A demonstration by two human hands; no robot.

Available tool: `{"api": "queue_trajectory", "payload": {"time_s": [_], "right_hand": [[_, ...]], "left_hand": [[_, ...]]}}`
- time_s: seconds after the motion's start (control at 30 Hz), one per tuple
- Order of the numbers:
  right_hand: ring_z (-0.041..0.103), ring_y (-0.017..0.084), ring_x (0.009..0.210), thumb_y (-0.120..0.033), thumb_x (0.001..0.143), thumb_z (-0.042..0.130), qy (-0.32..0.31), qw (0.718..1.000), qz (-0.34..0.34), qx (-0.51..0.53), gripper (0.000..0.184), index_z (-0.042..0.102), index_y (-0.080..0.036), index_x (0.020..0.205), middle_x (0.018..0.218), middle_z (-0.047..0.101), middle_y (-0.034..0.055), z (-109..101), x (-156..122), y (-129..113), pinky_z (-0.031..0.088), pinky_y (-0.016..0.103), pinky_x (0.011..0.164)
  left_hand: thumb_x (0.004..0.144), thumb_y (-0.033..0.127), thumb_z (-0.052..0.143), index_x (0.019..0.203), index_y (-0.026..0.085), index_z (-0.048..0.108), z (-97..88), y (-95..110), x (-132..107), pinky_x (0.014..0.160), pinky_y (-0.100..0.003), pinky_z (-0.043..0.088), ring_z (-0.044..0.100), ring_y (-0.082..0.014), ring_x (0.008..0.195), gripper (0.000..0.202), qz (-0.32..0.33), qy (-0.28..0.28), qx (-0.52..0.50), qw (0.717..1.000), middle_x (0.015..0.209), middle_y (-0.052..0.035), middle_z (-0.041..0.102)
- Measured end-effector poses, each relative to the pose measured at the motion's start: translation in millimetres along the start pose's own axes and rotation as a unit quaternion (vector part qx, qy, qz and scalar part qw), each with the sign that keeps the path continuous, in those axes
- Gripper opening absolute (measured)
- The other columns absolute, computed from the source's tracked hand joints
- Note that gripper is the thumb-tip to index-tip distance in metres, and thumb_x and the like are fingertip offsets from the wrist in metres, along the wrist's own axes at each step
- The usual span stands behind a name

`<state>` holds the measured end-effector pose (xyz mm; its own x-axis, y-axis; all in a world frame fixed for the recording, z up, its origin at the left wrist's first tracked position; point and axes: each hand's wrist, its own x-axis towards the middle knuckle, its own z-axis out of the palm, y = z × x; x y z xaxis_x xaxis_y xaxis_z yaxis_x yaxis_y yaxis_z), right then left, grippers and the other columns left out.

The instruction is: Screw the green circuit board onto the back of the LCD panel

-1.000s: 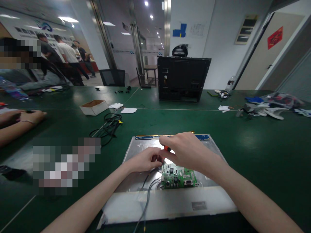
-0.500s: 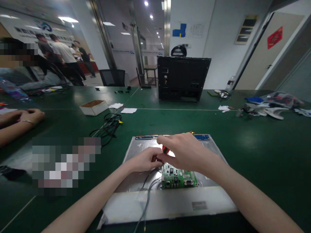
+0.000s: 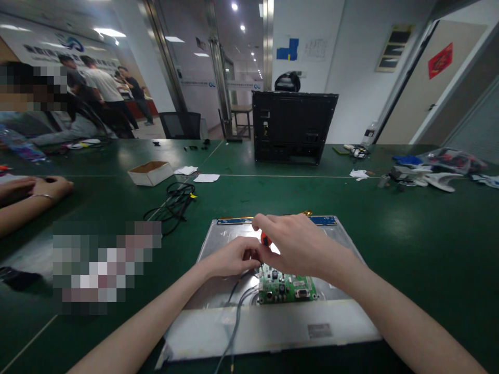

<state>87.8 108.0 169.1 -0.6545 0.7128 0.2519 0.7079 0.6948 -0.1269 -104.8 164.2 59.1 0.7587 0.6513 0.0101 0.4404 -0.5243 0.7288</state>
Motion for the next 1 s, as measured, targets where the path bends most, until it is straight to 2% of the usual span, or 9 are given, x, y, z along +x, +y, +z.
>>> {"api": "queue_trajectory", "payload": {"time_s": [0.2, 0.4, 0.63, 0.77, 0.9, 1.0], "right_hand": [[0.054, 0.011, 0.061, -0.035, 0.090, 0.054, -0.006, 1.000, 0.016, -0.011, 0.016, 0.053, -0.020, 0.094, 0.081, 0.067, 0.0003, -1.1, 1.3, 1.3, 0.022, 0.025, 0.049], [0.052, 0.011, 0.061, -0.026, 0.091, 0.051, -0.005, 1.000, 0.005, -0.009, 0.007, 0.053, -0.019, 0.092, 0.080, 0.066, 0.0010, -0.8, 1.4, 1.2, 0.022, 0.025, 0.049], [0.053, 0.011, 0.063, -0.021, 0.084, 0.054, -0.005, 1.000, 0.015, 0.008, 0.014, 0.051, -0.018, 0.097, 0.087, 0.065, 0.0024, -0.4, 0.7, 0.7, 0.023, 0.024, 0.049], [0.054, 0.011, 0.062, -0.028, 0.089, 0.052, -0.010, 1.000, 0.019, 0.003, 0.011, 0.053, -0.019, 0.097, 0.084, 0.066, 0.0014, -0.7, 1.0, 1.4, 0.022, 0.024, 0.048], [0.055, 0.012, 0.059, -0.037, 0.093, 0.050, -0.004, 0.999, 0.024, -0.021, 0.017, 0.054, -0.021, 0.090, 0.074, 0.066, -0.0007, -0.6, 1.7, 1.9, 0.023, 0.025, 0.050], [0.053, 0.011, 0.056, -0.035, 0.093, 0.049, -0.004, 0.999, 0.029, -0.034, 0.017, 0.055, -0.021, 0.088, 0.070, 0.065, -0.0010, -0.2, 2.3, 1.6, 0.023, 0.025, 0.049]], "left_hand": [[0.075, 0.013, 0.060, 0.079, 0.016, 0.061, -1.6, -0.9, 0.0, 0.069, -0.026, 0.046, 0.059, -0.0181, 0.077, 0.006, 0.015, -0.006, 0.002, 1.000, 0.081, -0.0016, 0.063], [0.074, 0.015, 0.062, 0.082, 0.016, 0.061, -0.5, -0.3, 0.1, 0.061, -0.025, 0.045, 0.056, -0.0153, 0.066, 0.007, -0.009, 0.002, -0.018, 1.000, 0.074, -0.0001, 0.062], [0.074, 0.014, 0.059, 0.078, 0.015, 0.060, 0.5, 3.6, -0.6, 0.059, -0.023, 0.043, 0.054, -0.0140, 0.063, 0.004, 0.003, 0.003, -0.023, 1.000, 0.070, 0.0008, 0.061], [0.075, 0.016, 0.061, 0.081, 0.015, 0.061, -0.1, 3.2, -0.9, 0.061, -0.025, 0.045, 0.057, -0.0162, 0.067, 0.007, -0.004, 0.007, -0.013, 1.000, 0.075, -0.0008, 0.064], [0.074, 0.016, 0.063, 0.081, 0.016, 0.062, -1.3, 2.5, -0.8, 0.065, -0.026, 0.046, 0.059, -0.0171, 0.070, 0.006, -0.003, -0.002, -0.019, 1.000, 0.079, -0.0016, 0.065], [0.073, 0.013, 0.063, 0.080, 0.016, 0.062, -1.5, 2.6, -0.4, 0.065, -0.025, 0.046, 0.058, -0.0162, 0.069, 0.007, -0.002, -0.002, -0.034, 0.999, 0.076, -0.0008, 0.064]]}}
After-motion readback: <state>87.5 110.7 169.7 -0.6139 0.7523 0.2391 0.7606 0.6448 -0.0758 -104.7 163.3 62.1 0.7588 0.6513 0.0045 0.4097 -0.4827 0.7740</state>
